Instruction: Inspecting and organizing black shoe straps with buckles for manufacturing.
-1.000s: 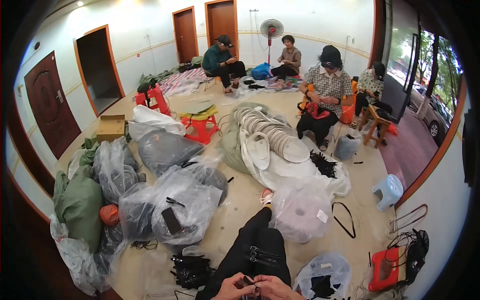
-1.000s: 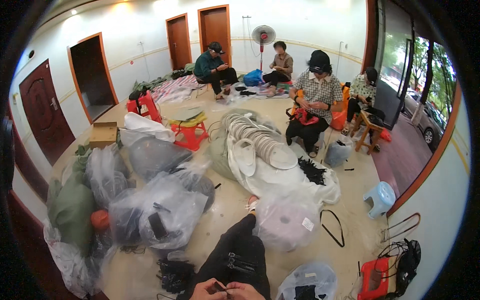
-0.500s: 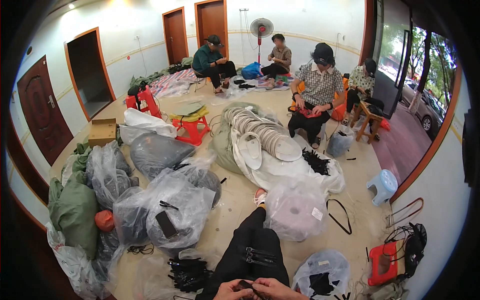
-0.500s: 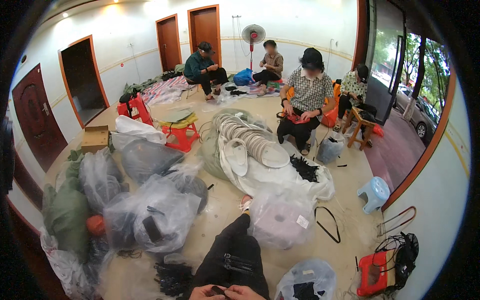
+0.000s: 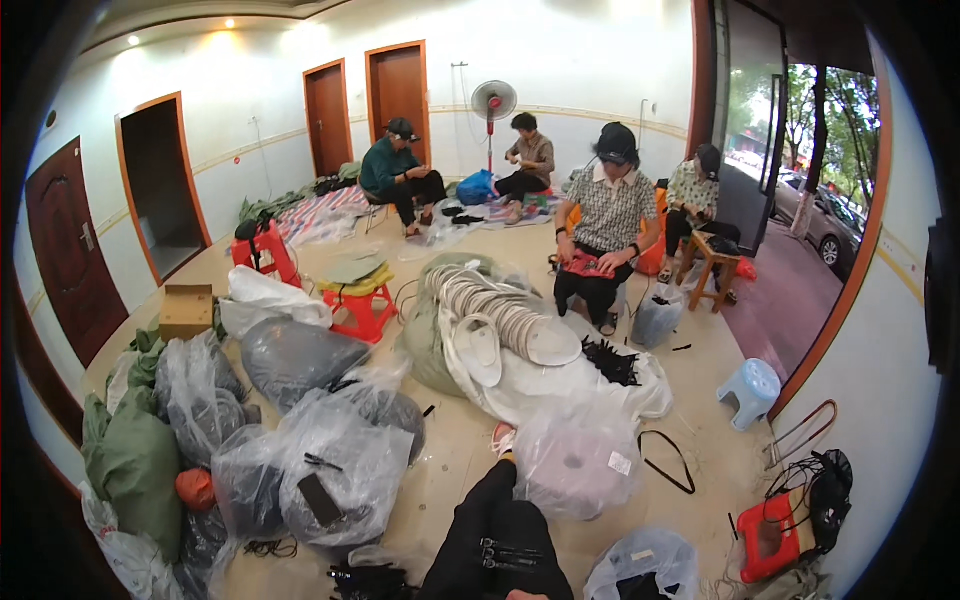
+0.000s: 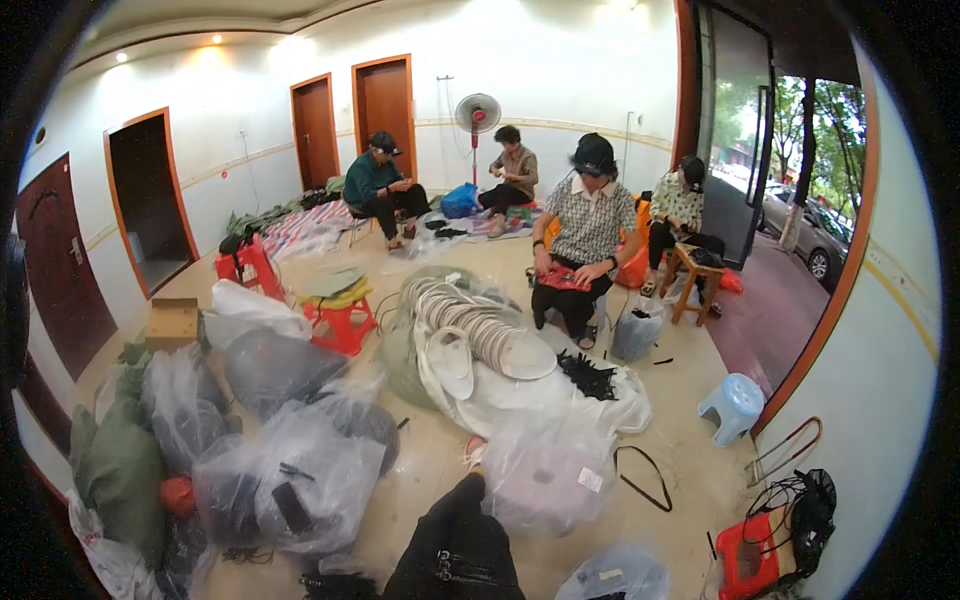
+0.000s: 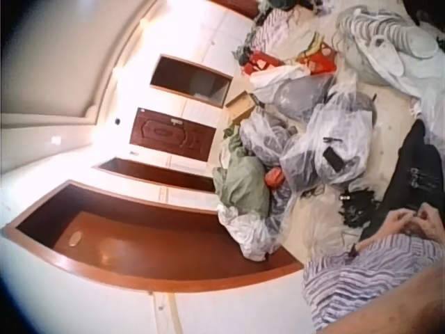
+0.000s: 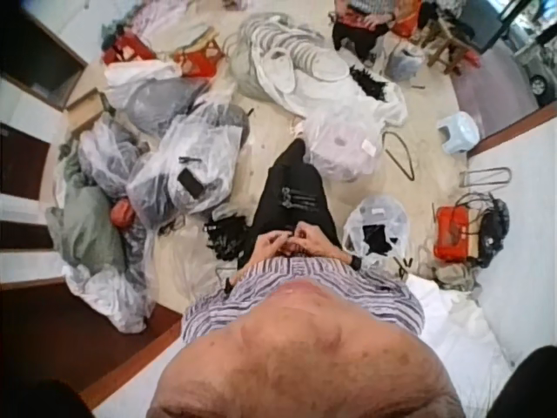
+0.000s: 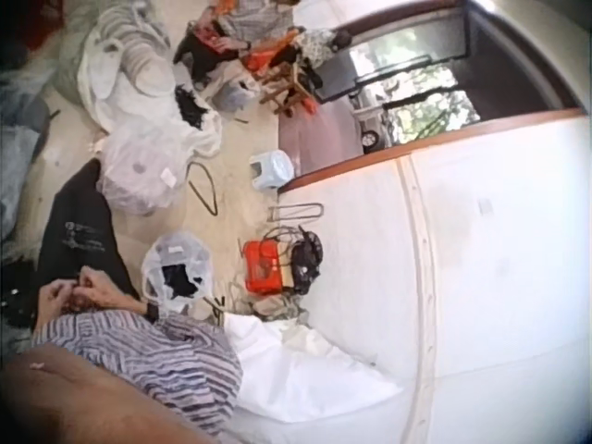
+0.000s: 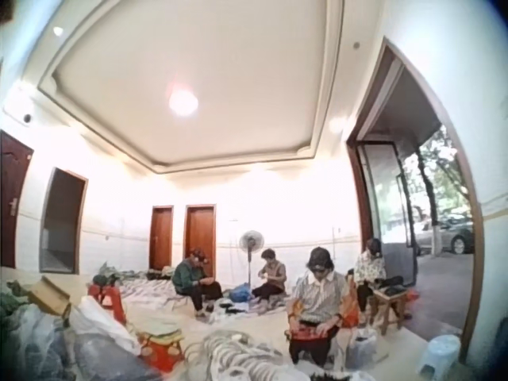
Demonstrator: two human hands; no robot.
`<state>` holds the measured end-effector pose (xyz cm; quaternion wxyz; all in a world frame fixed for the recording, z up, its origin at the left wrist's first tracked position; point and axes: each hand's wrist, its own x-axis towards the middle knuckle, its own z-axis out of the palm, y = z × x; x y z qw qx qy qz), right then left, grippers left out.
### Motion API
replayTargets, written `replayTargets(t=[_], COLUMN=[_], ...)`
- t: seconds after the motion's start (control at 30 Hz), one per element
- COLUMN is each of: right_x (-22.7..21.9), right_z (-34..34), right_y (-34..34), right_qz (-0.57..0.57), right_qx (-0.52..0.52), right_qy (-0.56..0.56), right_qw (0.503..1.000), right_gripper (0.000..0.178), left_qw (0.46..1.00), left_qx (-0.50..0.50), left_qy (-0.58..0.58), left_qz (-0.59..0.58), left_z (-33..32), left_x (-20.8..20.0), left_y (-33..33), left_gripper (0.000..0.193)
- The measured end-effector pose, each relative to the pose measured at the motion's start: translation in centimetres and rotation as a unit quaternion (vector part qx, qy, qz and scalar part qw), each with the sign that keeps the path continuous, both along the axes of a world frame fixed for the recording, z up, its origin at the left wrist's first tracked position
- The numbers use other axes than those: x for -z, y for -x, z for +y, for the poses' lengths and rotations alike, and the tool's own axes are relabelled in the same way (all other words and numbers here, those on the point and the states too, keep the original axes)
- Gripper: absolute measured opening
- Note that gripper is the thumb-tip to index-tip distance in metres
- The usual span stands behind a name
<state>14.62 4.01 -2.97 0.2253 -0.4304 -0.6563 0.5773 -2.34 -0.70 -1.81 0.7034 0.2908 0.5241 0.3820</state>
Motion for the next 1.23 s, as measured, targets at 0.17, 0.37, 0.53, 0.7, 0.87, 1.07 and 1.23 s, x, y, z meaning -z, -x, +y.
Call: replayTargets(t=[0.17,0.37,0.53,0.7,0.87,1.07,1.23], right_x=[0.4,1.2,1.5,0.7,2.0,2.9,1.9], right_z=[0.3,0.3,0.1,-0.2,-1.0,-1.2,1.0], right_y=[0.2,-0.2,-0.5,-0.4,-1.4,-1.0,-1.5], right_qz=[0.011,0.054,0.084,0.117,0.010,-0.048,-0.105], right_qx=[-0.023,-0.039,-0.016,-0.067,-0.055,-0.011,-0.023], right_qy=[0.046,0.040,0.048,0.072,0.002,0.035,-0.054], right_qw=[0.999,0.997,0.995,0.988,0.998,0.998,0.993], right_gripper=[0.024,0.019,0.017,0.019,0.021,0.020,0.018], left_qw=[0.992,0.993,1.000,0.992,0.896,0.917,0.972], left_qx=[-0.057,-0.055,-0.019,-0.022,0.059,0.032,-0.007], left_qy=[0.105,0.095,0.004,-0.086,-0.292,-0.214,-0.073], left_qz=[-0.045,-0.038,0.004,0.086,0.331,0.336,0.223], left_z=[0.3,0.1,0.2,-0.1,-0.7,-0.9,2.1], left_x=[1.1,1.5,-0.5,0.5,-0.9,2.6,2.9], left_y=[0.4,0.2,0.0,-0.2,-0.3,0.1,1.4], left_gripper=[0.021,0.020,0.016,0.012,0.008,0.006,0.008])
